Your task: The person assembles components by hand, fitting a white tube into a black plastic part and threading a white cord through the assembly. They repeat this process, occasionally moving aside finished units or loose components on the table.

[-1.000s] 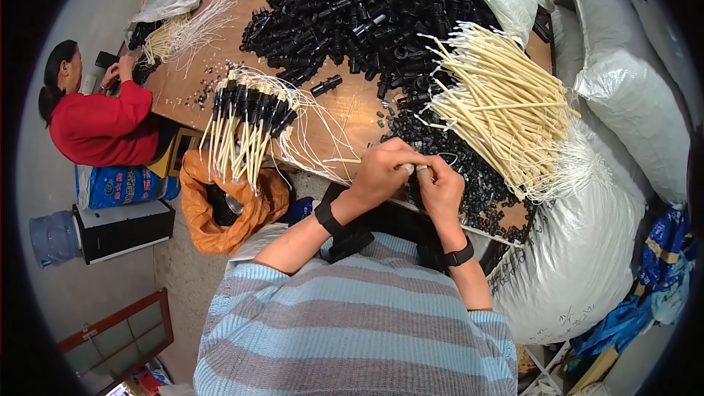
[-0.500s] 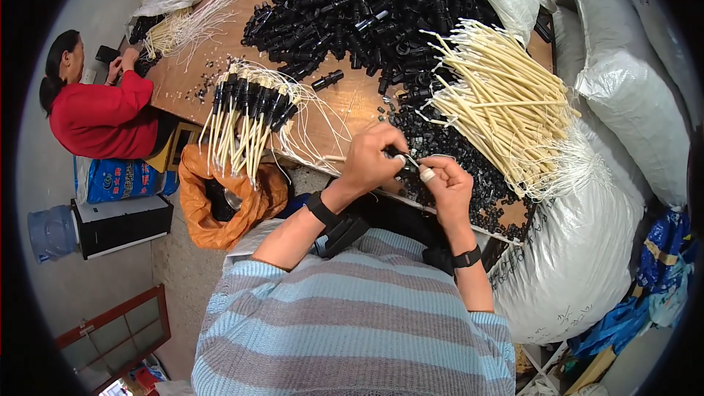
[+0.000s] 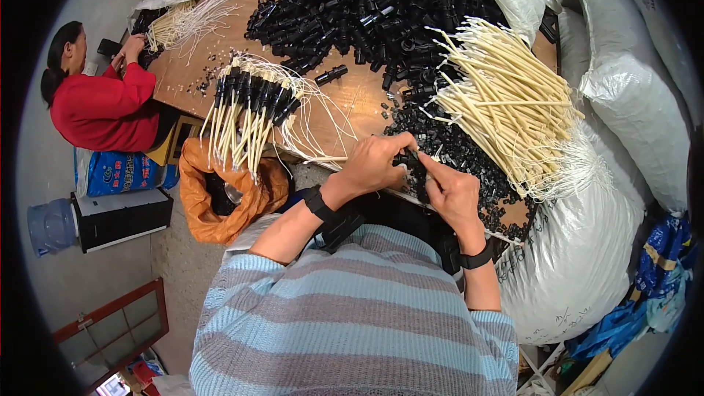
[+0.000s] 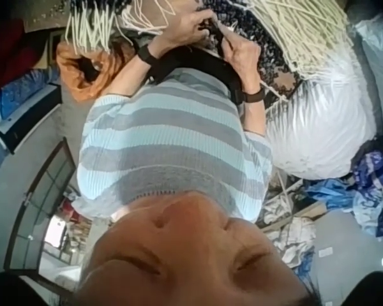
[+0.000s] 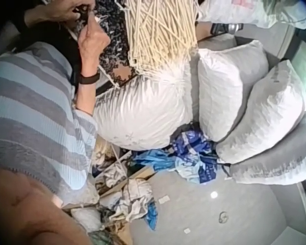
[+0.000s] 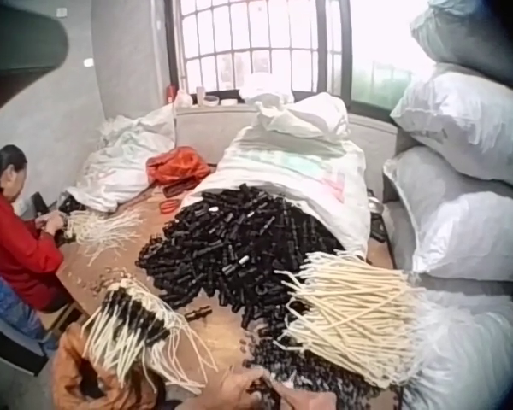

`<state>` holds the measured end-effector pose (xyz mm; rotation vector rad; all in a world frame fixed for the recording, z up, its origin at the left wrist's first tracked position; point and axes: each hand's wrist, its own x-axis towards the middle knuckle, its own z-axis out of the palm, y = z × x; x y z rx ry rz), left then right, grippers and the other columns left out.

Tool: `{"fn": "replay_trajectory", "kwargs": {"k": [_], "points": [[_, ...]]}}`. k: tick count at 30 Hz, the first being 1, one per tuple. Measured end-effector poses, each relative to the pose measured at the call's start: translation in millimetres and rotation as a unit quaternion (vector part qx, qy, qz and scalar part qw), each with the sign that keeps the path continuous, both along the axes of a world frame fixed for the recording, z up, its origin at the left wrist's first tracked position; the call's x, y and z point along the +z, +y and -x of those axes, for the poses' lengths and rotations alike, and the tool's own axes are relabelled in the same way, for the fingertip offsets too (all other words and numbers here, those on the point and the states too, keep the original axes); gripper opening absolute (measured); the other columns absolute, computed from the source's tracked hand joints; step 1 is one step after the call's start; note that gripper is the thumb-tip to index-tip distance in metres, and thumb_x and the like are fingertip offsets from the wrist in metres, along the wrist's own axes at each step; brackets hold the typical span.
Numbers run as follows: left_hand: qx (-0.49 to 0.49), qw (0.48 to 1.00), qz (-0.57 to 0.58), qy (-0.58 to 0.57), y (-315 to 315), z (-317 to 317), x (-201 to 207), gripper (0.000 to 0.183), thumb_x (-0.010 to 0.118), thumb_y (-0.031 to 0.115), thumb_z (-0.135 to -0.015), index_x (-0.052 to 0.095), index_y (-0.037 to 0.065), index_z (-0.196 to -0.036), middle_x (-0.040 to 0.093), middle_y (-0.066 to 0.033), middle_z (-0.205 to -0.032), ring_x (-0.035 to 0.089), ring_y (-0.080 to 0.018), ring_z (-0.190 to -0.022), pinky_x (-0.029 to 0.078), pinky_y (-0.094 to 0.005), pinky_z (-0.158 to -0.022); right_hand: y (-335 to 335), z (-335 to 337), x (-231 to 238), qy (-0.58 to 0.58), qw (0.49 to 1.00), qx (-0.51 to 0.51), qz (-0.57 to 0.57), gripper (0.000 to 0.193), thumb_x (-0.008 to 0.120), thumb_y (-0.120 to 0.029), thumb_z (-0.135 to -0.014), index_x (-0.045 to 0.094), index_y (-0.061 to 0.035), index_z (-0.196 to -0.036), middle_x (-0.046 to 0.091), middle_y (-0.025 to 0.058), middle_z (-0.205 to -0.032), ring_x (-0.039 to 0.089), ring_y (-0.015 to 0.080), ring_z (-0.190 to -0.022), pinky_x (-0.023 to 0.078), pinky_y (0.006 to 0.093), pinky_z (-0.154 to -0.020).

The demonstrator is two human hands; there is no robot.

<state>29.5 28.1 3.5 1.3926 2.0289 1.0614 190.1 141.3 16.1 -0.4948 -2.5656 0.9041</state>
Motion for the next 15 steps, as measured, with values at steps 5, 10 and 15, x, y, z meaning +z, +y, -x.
{"fn": "replay_trajectory", "kwargs": {"k": [5, 10, 15], "points": [[0.015, 1.000, -0.016, -0.021, -0.8, 1.0, -1.4, 0.026, 0.062, 0.003, -0.066, 0.055, 0.004, -0.091, 0.060, -0.0120, -0.072, 0.061, -0.0325, -0.068, 0.047, -0.0376, -0.061, -1.5, 3.6, -3.8, -0.001, 0.999, 0.007, -0.037, 0.042, 0.062, -0.002, -0.075, 0.069, -0.0127, -0.114, 0.070, 0.0134, -0.087, 0.065, 0.0280, -0.062, 0.052, 0.0327, -0.057], [0.039, 0.999, -0.001, -0.009, -0.3, 1.2, -8.5, 0.026, 0.063, 0.003, -0.065, 0.054, 0.004, -0.090, 0.060, -0.0117, -0.072, 0.060, -0.0300, -0.066, 0.046, -0.0367, -0.061, 2.7, 5.2, -14.1, -0.005, 1.000, 0.017, -0.007, 0.043, 0.061, -0.002, -0.075, 0.069, -0.0140, -0.115, 0.071, 0.0132, -0.090, 0.066, 0.0269, -0.062, 0.052, 0.0328, -0.058], [0.050, 0.999, -0.007, -0.004, -5.8, 1.3, -14.4, 0.033, 0.064, 0.004, -0.066, 0.055, 0.005, -0.097, 0.063, -0.0136, -0.075, 0.062, -0.0347, -0.070, 0.048, -0.0414, -0.063, 4.1, 7.7, -19.5, 0.000, 0.999, 0.032, 0.021, 0.045, 0.060, -0.003, -0.074, 0.069, -0.0155, -0.116, 0.071, 0.0135, -0.093, 0.066, 0.0254, -0.062, 0.052, 0.0333, -0.059]]}}
